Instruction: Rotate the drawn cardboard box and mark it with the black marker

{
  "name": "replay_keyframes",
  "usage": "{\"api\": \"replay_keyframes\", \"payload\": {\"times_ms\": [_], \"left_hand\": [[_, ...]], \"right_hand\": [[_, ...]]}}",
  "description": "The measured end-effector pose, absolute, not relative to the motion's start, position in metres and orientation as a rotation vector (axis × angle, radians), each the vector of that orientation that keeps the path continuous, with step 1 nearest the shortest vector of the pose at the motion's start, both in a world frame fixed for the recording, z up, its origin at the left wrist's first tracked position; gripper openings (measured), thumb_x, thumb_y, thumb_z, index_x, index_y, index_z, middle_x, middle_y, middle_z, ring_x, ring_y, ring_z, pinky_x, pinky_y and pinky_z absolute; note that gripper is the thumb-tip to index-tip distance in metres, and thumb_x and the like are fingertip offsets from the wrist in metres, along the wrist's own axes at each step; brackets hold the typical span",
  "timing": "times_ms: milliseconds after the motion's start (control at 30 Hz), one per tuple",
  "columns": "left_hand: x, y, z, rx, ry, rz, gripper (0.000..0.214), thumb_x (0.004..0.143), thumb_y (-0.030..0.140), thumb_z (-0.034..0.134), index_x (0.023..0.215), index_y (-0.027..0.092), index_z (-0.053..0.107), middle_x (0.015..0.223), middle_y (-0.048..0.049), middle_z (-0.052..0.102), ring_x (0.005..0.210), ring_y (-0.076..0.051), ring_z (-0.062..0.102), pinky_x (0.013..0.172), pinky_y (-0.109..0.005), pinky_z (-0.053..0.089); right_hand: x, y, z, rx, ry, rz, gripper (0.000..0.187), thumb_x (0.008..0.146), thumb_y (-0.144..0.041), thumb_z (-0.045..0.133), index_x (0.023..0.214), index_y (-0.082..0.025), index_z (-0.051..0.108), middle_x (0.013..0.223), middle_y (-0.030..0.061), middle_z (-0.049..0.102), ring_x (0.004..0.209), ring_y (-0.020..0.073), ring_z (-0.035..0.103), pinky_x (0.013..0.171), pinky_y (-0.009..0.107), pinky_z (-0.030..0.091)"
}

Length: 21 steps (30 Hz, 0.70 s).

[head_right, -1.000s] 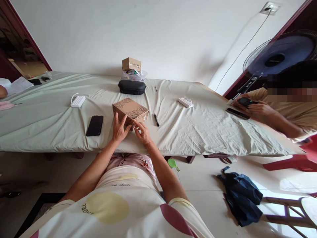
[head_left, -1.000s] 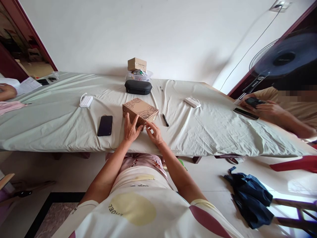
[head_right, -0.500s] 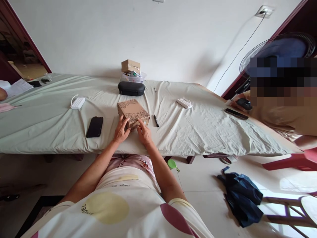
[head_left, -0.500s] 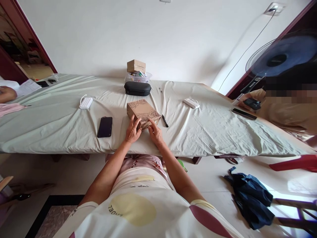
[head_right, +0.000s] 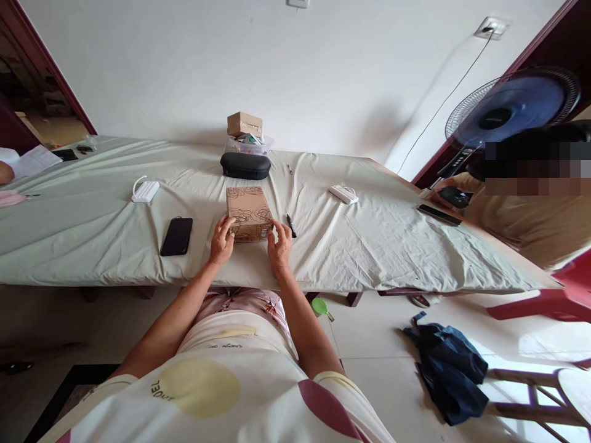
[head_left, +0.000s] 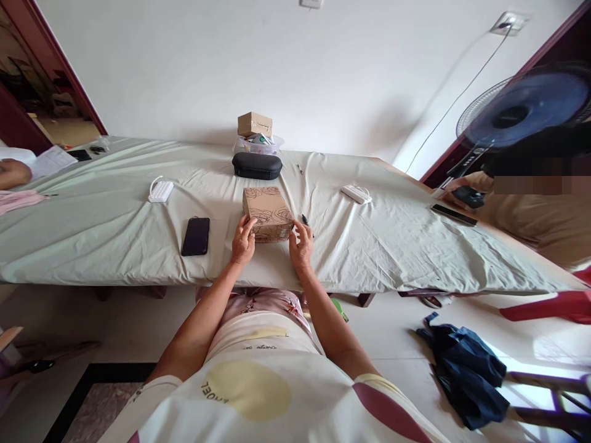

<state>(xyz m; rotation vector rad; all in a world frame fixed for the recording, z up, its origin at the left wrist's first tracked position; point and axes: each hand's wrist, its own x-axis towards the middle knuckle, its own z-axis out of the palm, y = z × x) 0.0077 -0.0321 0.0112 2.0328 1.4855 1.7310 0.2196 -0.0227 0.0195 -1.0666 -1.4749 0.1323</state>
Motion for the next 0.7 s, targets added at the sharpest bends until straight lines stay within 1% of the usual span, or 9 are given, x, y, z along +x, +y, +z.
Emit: {"api": "replay_keyframes", "payload": {"times_ms": [67,200,300,400,467,567,700], "left_hand": [[0.007,-0.032,0.012,1.987,1.531,1.74,0.052,0.092,0.013,0.048,0.141,0.023,0.059,0.152,-0.0123,0.054,0.143,-0.026,0.052,0.123,-0.045,0.041],[0.006,-0.034,0.015,1.879,1.617,1.769,0.061,0.09,0.01,0.046,0.149,0.023,0.052,0.147,-0.0132,0.057,0.141,-0.026,0.053,0.124,-0.046,0.039],[0.004,-0.035,0.016,1.825,1.674,1.768,0.068,0.088,0.012,0.049,0.155,0.021,0.045,0.154,-0.0149,0.05,0.146,-0.029,0.048,0.126,-0.048,0.036],[0.004,-0.037,0.018,1.869,1.726,1.709,0.068,0.088,0.017,0.053,0.156,0.019,0.045,0.164,-0.0169,0.037,0.153,-0.034,0.037,0.127,-0.052,0.033],[0.005,-0.038,0.019,1.931,1.766,1.677,0.065,0.091,0.024,0.055,0.155,0.017,0.048,0.169,-0.0181,0.027,0.158,-0.038,0.027,0.128,-0.056,0.028],[0.008,-0.043,0.022,2.027,1.794,1.653,0.065,0.093,0.042,0.062,0.153,0.018,0.052,0.173,-0.0193,0.017,0.161,-0.043,0.015,0.127,-0.062,0.022],[0.013,-0.048,0.025,2.067,1.834,1.618,0.084,0.087,0.067,0.066,0.154,0.018,0.05,0.174,-0.0232,0.01,0.16,-0.05,0.009,0.123,-0.072,0.017]], "right_hand": [[0.219,-0.024,0.021,-1.004,-1.509,0.18,0.037,0.099,-0.034,0.053,0.133,-0.027,0.065,0.119,0.0102,0.066,0.1,0.0213,0.066,0.087,0.039,0.06],[0.216,-0.03,0.025,-0.893,-1.577,0.27,0.033,0.1,-0.035,0.053,0.129,-0.027,0.066,0.112,0.009,0.069,0.095,0.0195,0.067,0.078,0.032,0.061],[0.212,-0.035,0.027,-0.798,-1.663,0.323,0.029,0.102,-0.036,0.053,0.125,-0.027,0.068,0.102,0.0065,0.069,0.089,0.0179,0.067,0.077,0.031,0.061],[0.208,-0.039,0.026,-0.716,-1.776,0.364,0.031,0.102,-0.034,0.054,0.129,-0.026,0.066,0.092,0.0034,0.067,0.079,0.0156,0.065,0.076,0.03,0.059],[0.206,-0.039,0.025,-0.706,-1.822,0.368,0.034,0.101,-0.034,0.054,0.133,-0.026,0.065,0.09,0.0027,0.067,0.078,0.0152,0.064,0.077,0.03,0.058],[0.206,-0.038,0.024,-0.74,-1.854,0.387,0.038,0.101,-0.035,0.054,0.136,-0.025,0.064,0.088,0.0025,0.068,0.078,0.0153,0.063,0.077,0.031,0.057],[0.206,-0.038,0.023,-0.768,-1.893,0.419,0.043,0.102,-0.039,0.05,0.14,-0.023,0.062,0.087,0.0026,0.068,0.075,0.0146,0.062,0.074,0.03,0.057]]}}
